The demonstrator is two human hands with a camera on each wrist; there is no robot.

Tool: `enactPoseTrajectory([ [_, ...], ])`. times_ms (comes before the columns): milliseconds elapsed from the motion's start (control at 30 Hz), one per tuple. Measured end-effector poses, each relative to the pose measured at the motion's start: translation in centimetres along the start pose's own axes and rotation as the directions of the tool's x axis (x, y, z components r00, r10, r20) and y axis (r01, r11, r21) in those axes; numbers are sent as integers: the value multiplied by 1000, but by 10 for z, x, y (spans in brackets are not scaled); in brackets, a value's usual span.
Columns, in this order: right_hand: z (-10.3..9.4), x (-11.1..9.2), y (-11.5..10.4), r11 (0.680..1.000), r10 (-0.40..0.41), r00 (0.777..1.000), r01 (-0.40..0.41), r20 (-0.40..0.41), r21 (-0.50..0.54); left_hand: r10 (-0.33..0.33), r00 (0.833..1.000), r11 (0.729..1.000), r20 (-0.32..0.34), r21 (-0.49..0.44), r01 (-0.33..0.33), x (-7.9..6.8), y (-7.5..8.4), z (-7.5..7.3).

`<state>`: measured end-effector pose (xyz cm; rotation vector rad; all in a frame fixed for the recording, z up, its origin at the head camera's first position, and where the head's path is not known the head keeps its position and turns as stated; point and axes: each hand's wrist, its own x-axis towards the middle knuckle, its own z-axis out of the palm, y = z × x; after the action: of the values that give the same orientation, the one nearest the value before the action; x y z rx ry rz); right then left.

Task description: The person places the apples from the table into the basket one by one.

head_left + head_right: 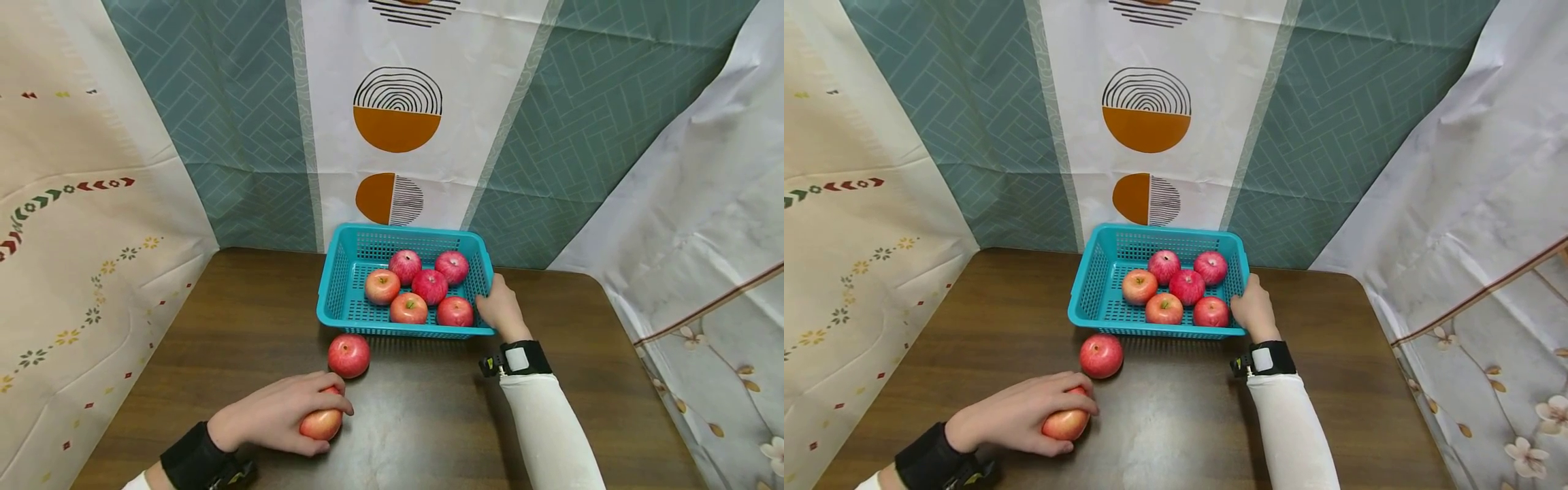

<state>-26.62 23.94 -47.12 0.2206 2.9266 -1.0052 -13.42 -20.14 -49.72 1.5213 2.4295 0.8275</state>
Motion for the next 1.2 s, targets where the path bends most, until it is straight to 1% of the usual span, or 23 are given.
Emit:
enactPoseTrajectory([
  [100,0,0,0,1000,1,1000,-1,-1,2,21,1000,1000,-22,-11,-22,3,3,-5],
  [200,1,-1,0,1000,3,1000,-3,3,3,39,998,999,-52,4,-39,8,7,-12],
  [367,1,-1,1,1000,0,1000,0,4,0,26,996,1000,-86,4,-25,17,11,-29],
  [433,1,-1,1,1000,-2,1000,2,-1,-3,14,993,1000,-115,-2,-14,23,11,-37],
  [500,1,-1,0,1000,-3,1000,3,-5,-1,3,987,1000,-162,1,-3,29,11,-45],
  [600,1,-1,0,1000,0,1000,0,-4,-1,-18,970,1000,-244,18,23,39,11,-54],
  [700,1,-1,-1,1000,1,1000,-1,-2,8,-53,947,997,-316,31,67,49,11,-60],
  [867,4,0,-1,1000,-11,1000,11,-9,18,-107,909,991,-402,26,128,64,7,-63],
  [967,4,-1,-2,1000,-15,1000,16,-10,22,-132,891,988,-435,13,153,71,4,-64],
  [1033,4,-1,-1,1000,-12,1000,12,-8,25,-158,882,984,-445,0,176,78,1,-64],
  [1200,3,-1,0,1000,-7,1000,8,-11,17,-237,861,964,-450,3,267,95,-12,-65],
])
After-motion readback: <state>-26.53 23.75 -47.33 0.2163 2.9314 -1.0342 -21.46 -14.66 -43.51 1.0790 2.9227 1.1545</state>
